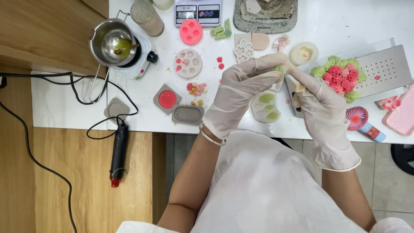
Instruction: Assembling and decorating a candle bouquet using molded wax flowers and leaves.
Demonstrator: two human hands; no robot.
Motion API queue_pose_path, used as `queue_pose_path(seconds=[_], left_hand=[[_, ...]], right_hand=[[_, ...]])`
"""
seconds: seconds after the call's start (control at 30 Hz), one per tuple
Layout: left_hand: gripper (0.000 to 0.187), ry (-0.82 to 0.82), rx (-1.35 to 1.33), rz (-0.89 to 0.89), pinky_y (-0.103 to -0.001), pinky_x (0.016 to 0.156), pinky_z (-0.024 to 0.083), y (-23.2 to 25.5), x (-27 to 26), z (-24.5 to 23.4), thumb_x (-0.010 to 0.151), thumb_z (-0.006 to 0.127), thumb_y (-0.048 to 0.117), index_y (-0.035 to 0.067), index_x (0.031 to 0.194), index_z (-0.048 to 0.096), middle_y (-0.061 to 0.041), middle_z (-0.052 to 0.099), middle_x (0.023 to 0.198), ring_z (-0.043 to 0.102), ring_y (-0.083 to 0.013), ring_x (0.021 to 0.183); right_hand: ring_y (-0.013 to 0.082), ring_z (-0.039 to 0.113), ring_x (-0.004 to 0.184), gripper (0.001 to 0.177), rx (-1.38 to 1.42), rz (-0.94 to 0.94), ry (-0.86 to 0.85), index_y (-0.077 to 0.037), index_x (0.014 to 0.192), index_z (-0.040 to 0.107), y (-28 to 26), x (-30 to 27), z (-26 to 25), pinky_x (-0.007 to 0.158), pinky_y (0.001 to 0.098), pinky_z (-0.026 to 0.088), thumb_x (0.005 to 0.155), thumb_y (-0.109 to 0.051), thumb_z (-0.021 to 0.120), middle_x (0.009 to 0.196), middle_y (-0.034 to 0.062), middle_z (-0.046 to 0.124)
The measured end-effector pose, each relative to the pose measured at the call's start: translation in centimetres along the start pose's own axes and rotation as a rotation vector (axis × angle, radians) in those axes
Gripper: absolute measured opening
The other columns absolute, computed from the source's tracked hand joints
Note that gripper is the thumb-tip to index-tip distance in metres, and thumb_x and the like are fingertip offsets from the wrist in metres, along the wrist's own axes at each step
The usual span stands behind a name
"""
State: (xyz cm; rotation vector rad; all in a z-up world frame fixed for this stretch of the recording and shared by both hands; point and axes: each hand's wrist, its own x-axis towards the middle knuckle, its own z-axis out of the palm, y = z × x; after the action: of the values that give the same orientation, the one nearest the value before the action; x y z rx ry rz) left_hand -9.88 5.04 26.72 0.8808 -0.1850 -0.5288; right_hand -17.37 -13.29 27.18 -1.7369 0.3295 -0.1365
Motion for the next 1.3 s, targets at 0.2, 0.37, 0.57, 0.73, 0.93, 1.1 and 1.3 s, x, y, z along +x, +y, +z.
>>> queue_pose_path(seconds=[0.2, 0.37, 0.57, 0.73, 0.93, 1.1, 1.3], left_hand=[[0.038, -0.084, -0.013, -0.006, -0.025, 0.091, 0.055, 0.2, 1.4, -0.5, 0.103, 0.073, 0.009, -0.004, 0.137, 0.066, -0.007, 0.073, 0.12, 0.066, -0.0094, 0.1], [0.038, -0.084, 0.019, -0.039, -0.024, 0.09, 0.055, 1.0, 1.7, -0.7, 0.102, 0.072, 0.008, -0.004, 0.137, 0.066, -0.007, 0.074, 0.119, 0.067, -0.0098, 0.099], [0.037, -0.095, -0.015, -0.037, -0.025, 0.097, 0.056, 0.7, 1.5, -1.1, 0.102, 0.072, 0.006, -0.003, 0.137, 0.066, -0.008, 0.073, 0.122, 0.068, -0.0103, 0.106], [0.036, -0.071, 0.044, -0.018, -0.026, 0.094, 0.057, -0.1, 1.9, -0.8, 0.101, 0.073, 0.006, -0.003, 0.135, 0.067, -0.008, 0.074, 0.12, 0.069, -0.0109, 0.105], [0.037, -0.081, 0.088, 0.038, -0.026, 0.091, 0.057, -0.7, 2.0, -0.8, 0.1, 0.075, 0.006, -0.002, 0.136, 0.068, -0.009, 0.075, 0.116, 0.068, -0.0107, 0.103], [0.036, -0.076, 0.059, -0.031, -0.026, 0.095, 0.057, 0.7, 1.6, -0.4, 0.1, 0.074, 0.007, -0.002, 0.134, 0.068, -0.01, 0.075, 0.12, 0.07, -0.0112, 0.106], [0.031, -0.11, 0.061, -0.009, -0.026, 0.097, 0.057, 0.7, 1.4, -0.6, 0.102, 0.074, 0.007, -0.003, 0.131, 0.068, -0.01, 0.075, 0.117, 0.07, -0.0113, 0.108]], right_hand=[[0.006, 0.053, 0.084, 0.036, -0.026, -0.035, -0.039, -0.012, 0.139, 0.068, 0.5, 0.6, -0.2, 0.077, 0.0196, 0.046, 0.104, -0.002, 0.06, 0.105, -0.0037, 0.061], [0.0075, 0.052, 0.084, 0.037, -0.015, -0.053, -0.042, -0.011, 0.138, 0.068, 0.6, 0.9, 0.1, 0.076, 0.021, 0.046, 0.104, 0.001, 0.06, 0.104, -0.003, 0.06], [0.0075, 0.05, 0.083, 0.034, -0.022, -0.098, -0.02, -0.01, 0.137, 0.069, 0.9, 0.6, 1.0, 0.074, 0.0219, 0.045, 0.105, -0.002, 0.063, 0.103, -0.0031, 0.061], [0.007, 0.049, 0.082, 0.031, 0.052, -0.119, 0.045, -0.009, 0.137, 0.07, 0.5, 0.1, 1.7, 0.072, 0.0223, 0.042, 0.106, -0.007, 0.066, 0.101, -0.0033, 0.059], [0.0066, 0.048, 0.084, 0.032, 0.007, -0.18, 0.081, -0.009, 0.141, 0.07, 0.9, -0.2, 1.3, 0.071, 0.0219, 0.041, 0.109, -0.011, 0.067, 0.099, -0.0032, 0.054], [0.0059, 0.053, 0.078, 0.03, 0.029, -0.058, 0.142, -0.01, 0.136, 0.071, -0.2, -0.3, 1.2, 0.068, 0.0201, 0.041, 0.106, -0.013, 0.069, 0.095, -0.0033, 0.061], [0.0066, 0.053, 0.081, 0.03, 0.042, -0.103, 0.104, -0.009, 0.135, 0.071, -0.6, -0.5, 1.3, 0.072, 0.0207, 0.043, 0.106, -0.012, 0.07, 0.097, -0.0036, 0.061]])
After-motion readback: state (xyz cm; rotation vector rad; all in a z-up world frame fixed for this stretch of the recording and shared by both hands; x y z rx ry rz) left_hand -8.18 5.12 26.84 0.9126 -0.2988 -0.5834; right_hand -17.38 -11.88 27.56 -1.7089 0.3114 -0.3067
